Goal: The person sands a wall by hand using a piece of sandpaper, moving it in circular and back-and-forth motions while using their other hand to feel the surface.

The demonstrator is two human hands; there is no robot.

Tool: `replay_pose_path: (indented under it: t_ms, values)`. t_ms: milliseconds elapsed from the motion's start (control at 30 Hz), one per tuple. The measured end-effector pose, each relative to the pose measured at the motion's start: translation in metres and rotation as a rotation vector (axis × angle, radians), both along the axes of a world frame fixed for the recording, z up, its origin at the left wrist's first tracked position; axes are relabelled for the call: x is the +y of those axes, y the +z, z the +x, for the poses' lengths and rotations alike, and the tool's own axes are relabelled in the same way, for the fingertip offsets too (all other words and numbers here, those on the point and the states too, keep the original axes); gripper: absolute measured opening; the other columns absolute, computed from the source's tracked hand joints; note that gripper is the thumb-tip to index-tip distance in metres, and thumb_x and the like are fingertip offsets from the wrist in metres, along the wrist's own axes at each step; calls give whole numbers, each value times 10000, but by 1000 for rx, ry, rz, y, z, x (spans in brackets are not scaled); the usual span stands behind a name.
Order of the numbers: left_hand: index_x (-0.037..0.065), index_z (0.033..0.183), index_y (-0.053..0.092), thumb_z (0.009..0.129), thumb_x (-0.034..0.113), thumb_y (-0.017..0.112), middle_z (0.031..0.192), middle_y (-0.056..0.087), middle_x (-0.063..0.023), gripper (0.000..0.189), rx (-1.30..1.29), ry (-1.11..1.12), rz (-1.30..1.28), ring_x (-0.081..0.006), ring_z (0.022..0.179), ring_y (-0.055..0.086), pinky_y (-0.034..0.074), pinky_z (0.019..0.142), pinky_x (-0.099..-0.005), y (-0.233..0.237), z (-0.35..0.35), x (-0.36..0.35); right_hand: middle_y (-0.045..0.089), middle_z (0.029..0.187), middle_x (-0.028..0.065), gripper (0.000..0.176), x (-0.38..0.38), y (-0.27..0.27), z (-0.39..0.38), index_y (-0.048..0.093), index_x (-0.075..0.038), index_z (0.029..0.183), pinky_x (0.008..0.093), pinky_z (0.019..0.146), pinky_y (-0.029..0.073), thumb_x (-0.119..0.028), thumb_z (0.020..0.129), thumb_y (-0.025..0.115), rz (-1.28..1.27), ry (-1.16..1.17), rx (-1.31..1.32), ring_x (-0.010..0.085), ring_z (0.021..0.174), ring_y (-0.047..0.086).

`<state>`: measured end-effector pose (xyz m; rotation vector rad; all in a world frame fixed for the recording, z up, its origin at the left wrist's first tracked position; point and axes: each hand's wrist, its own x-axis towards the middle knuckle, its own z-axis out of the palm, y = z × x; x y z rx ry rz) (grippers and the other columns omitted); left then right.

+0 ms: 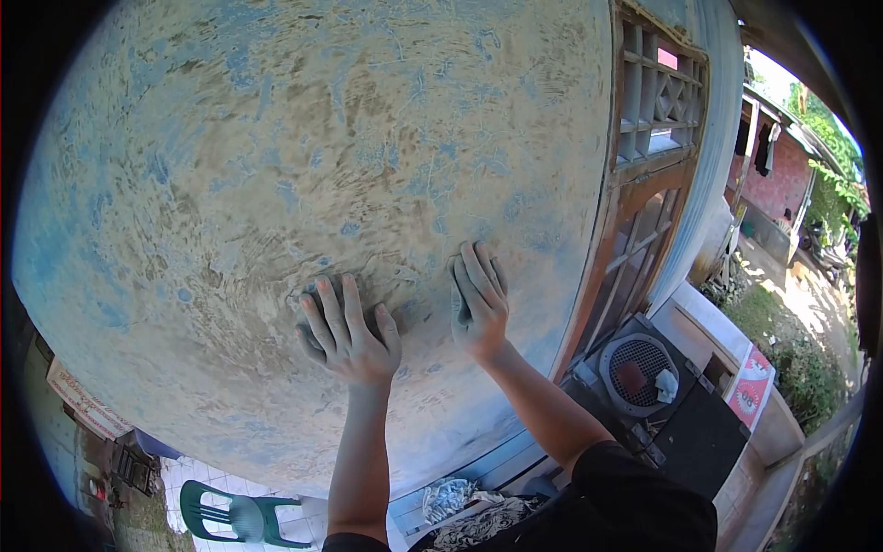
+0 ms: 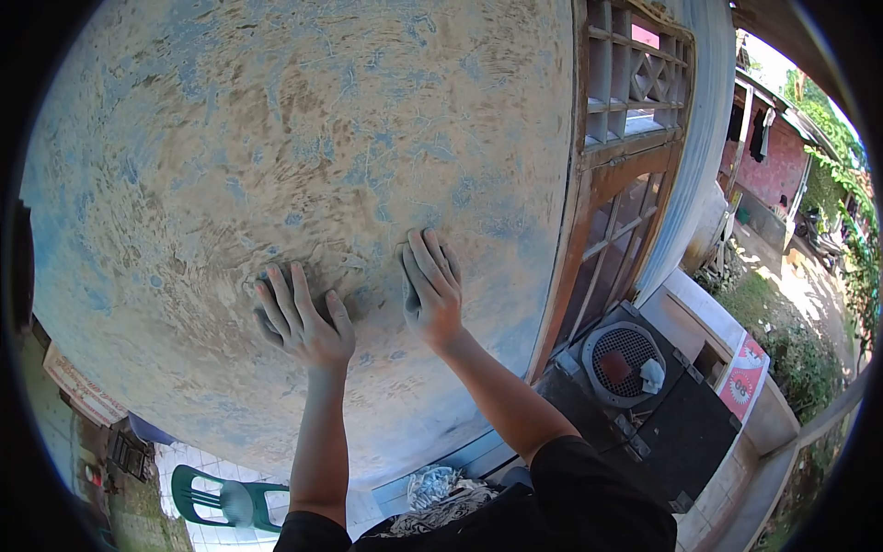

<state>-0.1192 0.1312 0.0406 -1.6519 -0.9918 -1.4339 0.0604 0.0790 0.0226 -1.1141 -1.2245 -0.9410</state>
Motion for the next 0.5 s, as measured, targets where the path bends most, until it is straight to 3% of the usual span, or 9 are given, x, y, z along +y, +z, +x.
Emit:
replay_pose_path:
  t_ms: [100, 300, 433, 500]
  values:
    - [99, 1558, 545, 1085, 422, 472, 1661, 457, -154, 577, 4, 3, 7, -373, 1588, 320, 117, 1277, -526, 0, 0, 0, 602, 1531, 162, 368, 1, 12, 11, 731, 3, 1305, 513, 1205, 386, 45, 958, 617, 10, -17, -8, 358, 1473, 516]
    - [94, 1545, 557, 1088, 421, 473, 1656, 465, -154, 567, 3, 2, 7, -370, 1586, 325, 149, 1270, -518, 0, 0, 0, 605, 1531, 142, 368, 6, 28, -9, 726, -2, 1312, 511, 1198, 398, 40, 959, 634, 74, 13, 149, 344, 1476, 514]
    - [93, 1543, 559, 1091, 423, 472, 1652, 470, -155, 566, 6, -13, 3, -367, 1583, 333, 161, 1265, -517, -1, -2, -2, 636, 1481, 187, 316, -4, 16, -15, 735, 32, 1275, 519, 1186, 418, 13, 967, 668, -4, 38, 91, 384, 1430, 557]
    - [94, 1541, 561, 1093, 425, 469, 1649, 475, -155, 565, 7, -2, -6, -364, 1579, 341, 169, 1261, -516, 1, -2, -2, 606, 1532, 132, 373, -6, 15, -6, 728, -21, 1319, 514, 1209, 390, 32, 959, 641, -48, 82, 44, 347, 1475, 514]
